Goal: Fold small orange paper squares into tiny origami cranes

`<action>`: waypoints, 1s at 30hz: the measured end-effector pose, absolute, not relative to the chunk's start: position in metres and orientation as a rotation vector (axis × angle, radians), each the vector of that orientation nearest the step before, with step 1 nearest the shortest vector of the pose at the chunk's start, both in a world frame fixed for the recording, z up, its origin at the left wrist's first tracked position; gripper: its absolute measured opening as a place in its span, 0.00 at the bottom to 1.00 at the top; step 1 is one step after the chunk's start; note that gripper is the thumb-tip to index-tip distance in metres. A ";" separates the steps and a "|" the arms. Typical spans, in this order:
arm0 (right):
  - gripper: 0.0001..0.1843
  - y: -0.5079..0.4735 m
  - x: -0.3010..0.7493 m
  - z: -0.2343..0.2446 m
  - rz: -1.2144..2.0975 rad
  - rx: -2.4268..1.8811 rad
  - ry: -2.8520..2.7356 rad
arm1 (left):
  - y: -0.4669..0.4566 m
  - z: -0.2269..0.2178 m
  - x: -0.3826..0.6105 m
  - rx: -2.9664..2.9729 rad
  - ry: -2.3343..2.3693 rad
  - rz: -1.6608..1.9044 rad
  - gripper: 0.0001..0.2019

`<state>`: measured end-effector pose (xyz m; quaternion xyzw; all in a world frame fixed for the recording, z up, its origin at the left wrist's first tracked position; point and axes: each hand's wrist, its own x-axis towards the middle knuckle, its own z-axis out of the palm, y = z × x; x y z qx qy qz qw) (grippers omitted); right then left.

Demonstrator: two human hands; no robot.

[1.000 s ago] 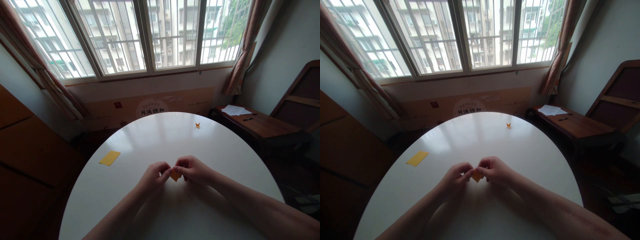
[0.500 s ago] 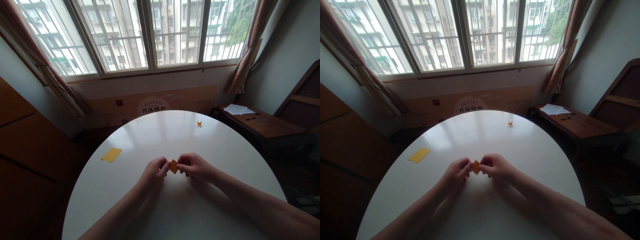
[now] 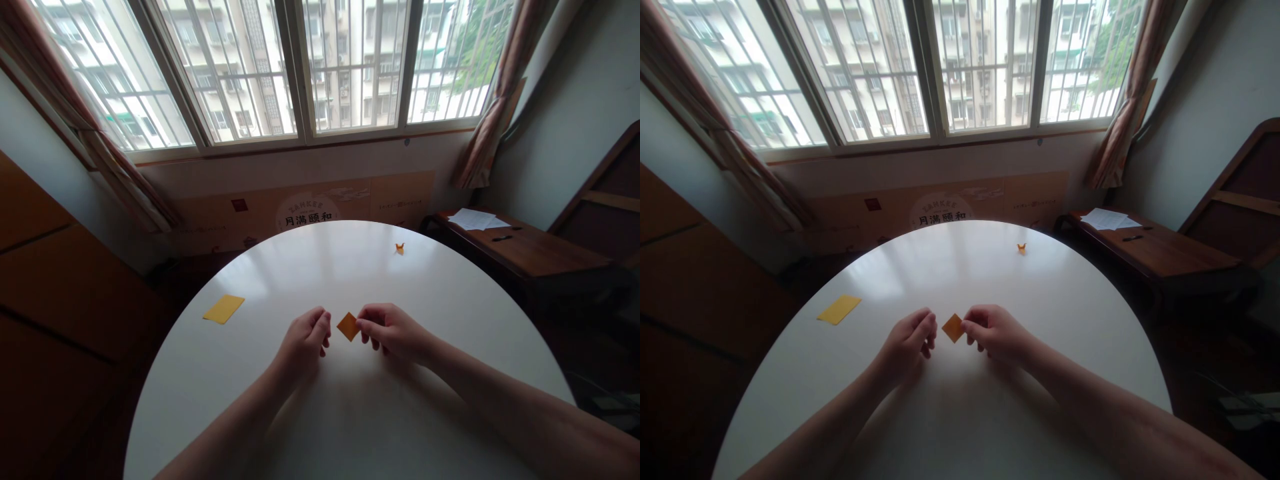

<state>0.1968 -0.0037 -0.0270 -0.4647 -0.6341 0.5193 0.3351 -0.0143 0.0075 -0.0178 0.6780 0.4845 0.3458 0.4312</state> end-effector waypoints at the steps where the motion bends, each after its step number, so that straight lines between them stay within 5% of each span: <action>1: 0.14 -0.004 0.197 -0.027 1.352 -1.212 -1.654 | 0.008 -0.017 -0.014 1.678 1.197 0.879 0.17; 8: 0.14 -0.003 0.197 -0.026 1.284 -1.210 -1.675 | 0.009 -0.014 -0.016 1.652 1.175 1.018 0.07; 30: 0.14 -0.005 0.195 -0.023 1.229 -1.172 -1.701 | -0.013 0.013 -0.019 1.828 0.936 1.109 0.07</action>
